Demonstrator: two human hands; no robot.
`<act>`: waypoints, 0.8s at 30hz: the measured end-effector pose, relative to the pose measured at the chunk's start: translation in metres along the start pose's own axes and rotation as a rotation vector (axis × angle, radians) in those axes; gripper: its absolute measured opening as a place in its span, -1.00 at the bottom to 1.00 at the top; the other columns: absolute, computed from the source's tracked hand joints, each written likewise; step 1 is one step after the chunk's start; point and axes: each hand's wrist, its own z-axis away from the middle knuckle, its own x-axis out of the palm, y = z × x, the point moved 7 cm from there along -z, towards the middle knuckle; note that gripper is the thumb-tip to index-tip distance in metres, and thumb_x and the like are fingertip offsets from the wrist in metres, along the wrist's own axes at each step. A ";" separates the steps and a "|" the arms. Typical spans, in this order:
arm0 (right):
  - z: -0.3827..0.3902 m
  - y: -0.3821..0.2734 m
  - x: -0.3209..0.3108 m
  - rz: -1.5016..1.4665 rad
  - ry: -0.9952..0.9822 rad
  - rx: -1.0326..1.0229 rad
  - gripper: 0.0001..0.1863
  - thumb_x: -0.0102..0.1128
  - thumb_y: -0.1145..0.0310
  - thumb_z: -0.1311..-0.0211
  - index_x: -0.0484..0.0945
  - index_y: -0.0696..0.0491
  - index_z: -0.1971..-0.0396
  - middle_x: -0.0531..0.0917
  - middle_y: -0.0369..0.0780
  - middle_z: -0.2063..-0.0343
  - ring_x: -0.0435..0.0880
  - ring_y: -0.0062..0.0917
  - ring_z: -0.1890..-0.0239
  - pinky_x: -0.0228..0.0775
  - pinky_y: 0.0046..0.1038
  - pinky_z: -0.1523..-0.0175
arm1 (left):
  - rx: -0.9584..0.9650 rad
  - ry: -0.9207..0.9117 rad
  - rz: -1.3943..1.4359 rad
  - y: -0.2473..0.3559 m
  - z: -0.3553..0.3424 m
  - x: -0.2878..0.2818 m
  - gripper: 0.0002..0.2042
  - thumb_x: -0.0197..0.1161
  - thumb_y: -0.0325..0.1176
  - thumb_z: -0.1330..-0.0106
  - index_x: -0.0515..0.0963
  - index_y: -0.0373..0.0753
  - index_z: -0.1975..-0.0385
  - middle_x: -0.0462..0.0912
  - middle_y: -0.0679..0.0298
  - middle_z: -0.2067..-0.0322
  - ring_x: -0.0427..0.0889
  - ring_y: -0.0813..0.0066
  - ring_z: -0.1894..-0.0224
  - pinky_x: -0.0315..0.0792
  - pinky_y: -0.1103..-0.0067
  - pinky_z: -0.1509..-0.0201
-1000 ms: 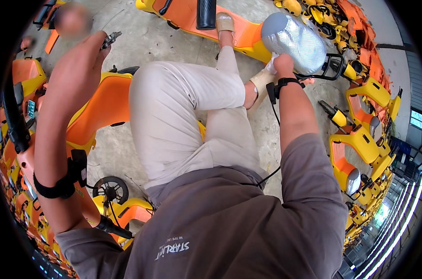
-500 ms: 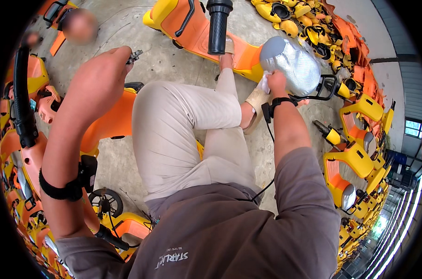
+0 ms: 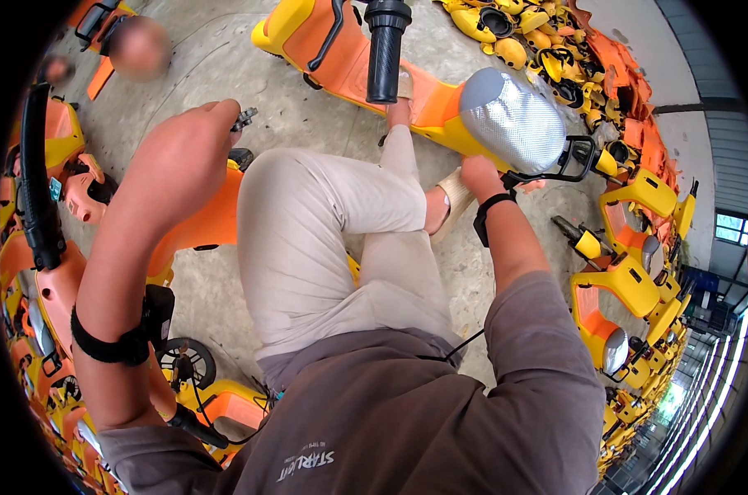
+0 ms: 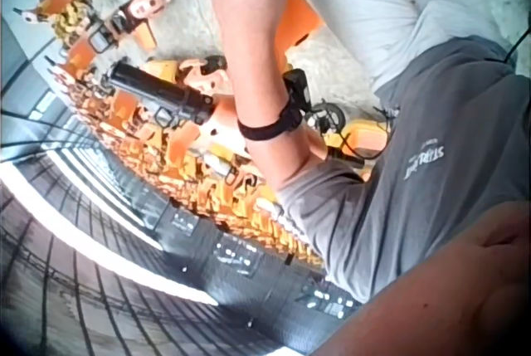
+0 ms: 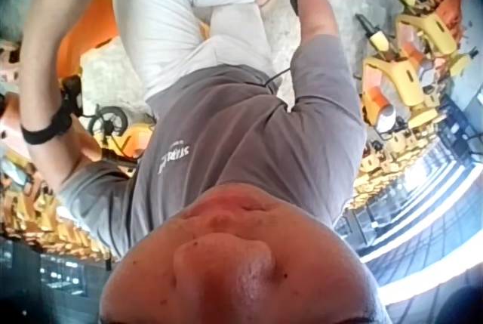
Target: The person holds a bicycle chain and a sprocket by hand, turning the sprocket and moving the chain around it.
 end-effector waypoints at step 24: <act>0.022 0.014 0.043 -1.455 -0.432 0.639 -0.82 0.11 0.24 -0.22 0.47 0.04 0.43 0.46 -0.29 0.72 0.30 -0.62 0.78 0.12 -0.52 0.68 | 0.009 -0.033 0.031 0.004 0.000 0.002 -0.86 0.14 -0.44 -0.33 0.35 -0.36 0.29 0.52 -0.06 0.34 0.50 -0.17 0.23 0.38 0.13 0.17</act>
